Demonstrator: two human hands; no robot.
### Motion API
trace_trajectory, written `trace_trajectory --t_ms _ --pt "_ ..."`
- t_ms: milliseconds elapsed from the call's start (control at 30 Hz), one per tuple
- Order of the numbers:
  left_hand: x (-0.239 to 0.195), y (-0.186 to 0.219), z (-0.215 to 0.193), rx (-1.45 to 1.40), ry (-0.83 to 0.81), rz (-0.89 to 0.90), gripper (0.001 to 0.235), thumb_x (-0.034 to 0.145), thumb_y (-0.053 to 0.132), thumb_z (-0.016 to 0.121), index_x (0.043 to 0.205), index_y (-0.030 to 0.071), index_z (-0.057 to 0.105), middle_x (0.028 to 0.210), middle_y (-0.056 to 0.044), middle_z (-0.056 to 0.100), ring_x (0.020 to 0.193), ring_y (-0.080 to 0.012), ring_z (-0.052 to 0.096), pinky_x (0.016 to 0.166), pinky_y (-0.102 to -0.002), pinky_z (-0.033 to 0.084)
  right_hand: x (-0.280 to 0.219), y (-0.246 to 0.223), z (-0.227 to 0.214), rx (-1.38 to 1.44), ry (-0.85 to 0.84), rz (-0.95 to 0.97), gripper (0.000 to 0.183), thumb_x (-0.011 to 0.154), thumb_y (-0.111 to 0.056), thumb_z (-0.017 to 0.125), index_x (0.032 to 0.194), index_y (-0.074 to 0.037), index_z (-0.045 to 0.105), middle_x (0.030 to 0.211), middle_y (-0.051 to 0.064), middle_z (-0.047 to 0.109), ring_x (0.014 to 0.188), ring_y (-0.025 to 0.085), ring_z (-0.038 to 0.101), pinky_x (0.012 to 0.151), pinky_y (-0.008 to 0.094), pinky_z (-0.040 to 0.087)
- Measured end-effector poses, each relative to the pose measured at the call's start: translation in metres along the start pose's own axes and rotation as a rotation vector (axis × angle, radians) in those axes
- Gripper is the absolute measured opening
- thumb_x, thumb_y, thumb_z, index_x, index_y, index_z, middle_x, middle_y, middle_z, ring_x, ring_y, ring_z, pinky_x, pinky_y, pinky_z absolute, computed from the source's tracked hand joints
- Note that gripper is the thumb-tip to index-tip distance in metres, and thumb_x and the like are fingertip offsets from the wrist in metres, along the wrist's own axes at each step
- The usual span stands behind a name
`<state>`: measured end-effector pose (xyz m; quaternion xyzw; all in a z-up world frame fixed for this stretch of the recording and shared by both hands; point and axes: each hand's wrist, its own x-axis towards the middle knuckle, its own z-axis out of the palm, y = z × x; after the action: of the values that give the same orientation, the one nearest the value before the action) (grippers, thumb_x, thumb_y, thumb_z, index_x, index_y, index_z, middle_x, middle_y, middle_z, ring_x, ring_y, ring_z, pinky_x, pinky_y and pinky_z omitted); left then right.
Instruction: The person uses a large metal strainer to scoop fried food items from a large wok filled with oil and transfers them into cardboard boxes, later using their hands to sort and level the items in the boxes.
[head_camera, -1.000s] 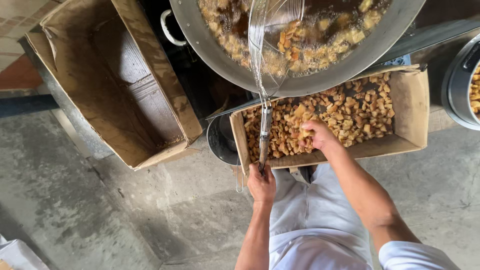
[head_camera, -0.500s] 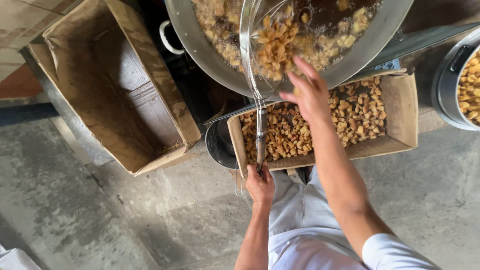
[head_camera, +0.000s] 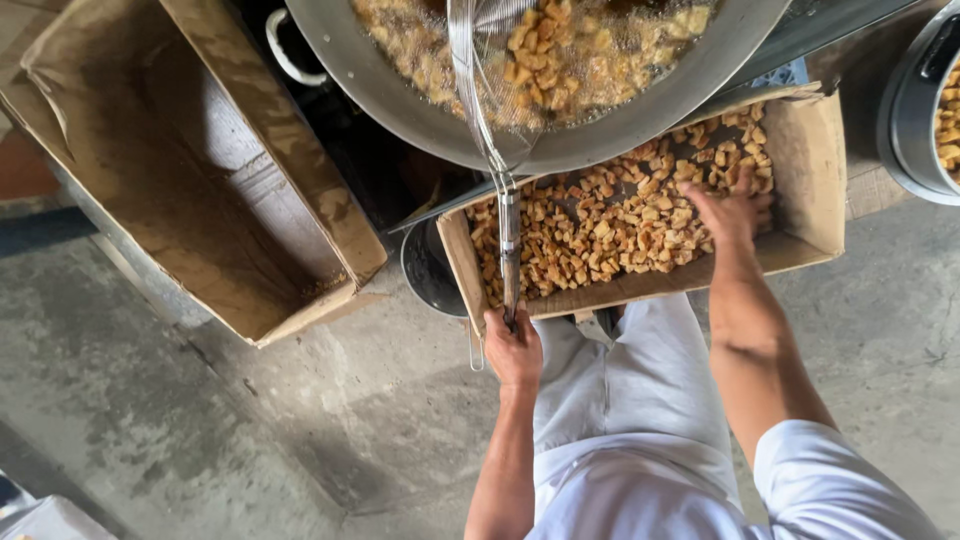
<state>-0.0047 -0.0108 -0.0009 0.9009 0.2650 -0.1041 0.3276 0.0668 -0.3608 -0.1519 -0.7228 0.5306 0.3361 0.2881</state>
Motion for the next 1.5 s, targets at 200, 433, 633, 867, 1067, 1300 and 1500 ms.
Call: trace_trajectory --t_ms 200,433,633,867,1067,1300,1500 --pt "-0.001 0.0 0.002 -0.027 0.011 0.012 0.025 0.094 0.022 0.071 0.092 0.006 0.052 0.073 -0.018 0.064 0.065 -0.0429 0.062 0.059 -0.051 0.048 0.0 0.01 0.028 -0.118 -0.163 -0.218 0.124 0.063 -0.075 0.076 0.167 -0.038 0.021 0.17 0.029 0.001 0.157 0.051 0.008 0.121 0.069 0.022" --pt "0.002 -0.002 0.01 0.002 0.009 0.034 0.026 0.094 0.022 0.072 0.092 0.005 0.051 0.076 -0.02 0.065 0.069 -0.0446 0.063 0.06 -0.052 0.049 -0.031 -0.018 0.08 -0.492 -0.374 -0.351 0.142 0.045 -0.079 0.074 0.165 -0.039 0.009 0.168 0.025 0.006 0.115 0.048 0.07 0.088 0.055 0.066" --pt "0.003 -0.002 0.013 -0.021 0.022 0.04 0.025 0.093 0.02 0.071 0.091 0.005 0.052 0.077 -0.02 0.066 0.071 -0.0451 0.063 0.062 -0.052 0.05 -0.018 -0.009 0.112 -0.679 -0.256 -0.694 0.116 0.063 -0.079 0.082 0.16 -0.04 0.033 0.165 0.024 0.009 0.127 0.049 0.053 0.084 0.044 0.059" --pt "-0.003 -0.004 0.01 -0.008 0.02 0.02 0.024 0.092 0.02 0.071 0.094 0.005 0.052 0.075 -0.02 0.064 0.066 -0.0436 0.063 0.059 -0.051 0.05 0.023 0.022 0.136 0.012 -0.596 -0.624 0.072 0.074 -0.03 0.08 0.143 -0.026 0.062 0.14 0.017 0.063 0.122 0.038 0.061 0.092 0.043 0.049" --pt "-0.01 0.002 -0.005 0.014 -0.025 -0.042 0.022 0.093 0.021 0.07 0.098 0.007 0.055 0.079 -0.017 0.069 0.068 -0.0414 0.068 0.061 -0.05 0.051 -0.028 -0.007 0.12 0.988 -0.984 -0.1 0.066 0.071 -0.017 0.061 0.136 -0.025 0.061 0.12 0.011 0.065 0.097 0.031 0.064 0.057 0.044 0.055" --pt "-0.012 0.005 -0.019 0.035 0.055 0.013 0.02 0.092 0.018 0.071 0.099 0.007 0.057 0.084 -0.018 0.07 0.074 -0.0448 0.066 0.063 -0.052 0.051 -0.118 -0.088 0.035 1.508 -1.232 -0.168 0.046 0.076 -0.017 0.061 0.122 -0.018 0.061 0.109 0.016 0.062 0.08 0.033 0.07 0.039 0.033 0.05" --pt "-0.003 0.016 -0.024 0.018 0.092 0.024 0.02 0.093 0.021 0.071 0.101 0.008 0.058 0.086 -0.019 0.069 0.076 -0.0462 0.065 0.063 -0.054 0.05 -0.172 -0.215 0.016 1.507 -1.061 -0.47 0.024 0.1 -0.031 0.067 0.104 -0.01 0.055 0.091 0.01 0.058 0.063 0.024 0.056 0.046 0.036 0.05"
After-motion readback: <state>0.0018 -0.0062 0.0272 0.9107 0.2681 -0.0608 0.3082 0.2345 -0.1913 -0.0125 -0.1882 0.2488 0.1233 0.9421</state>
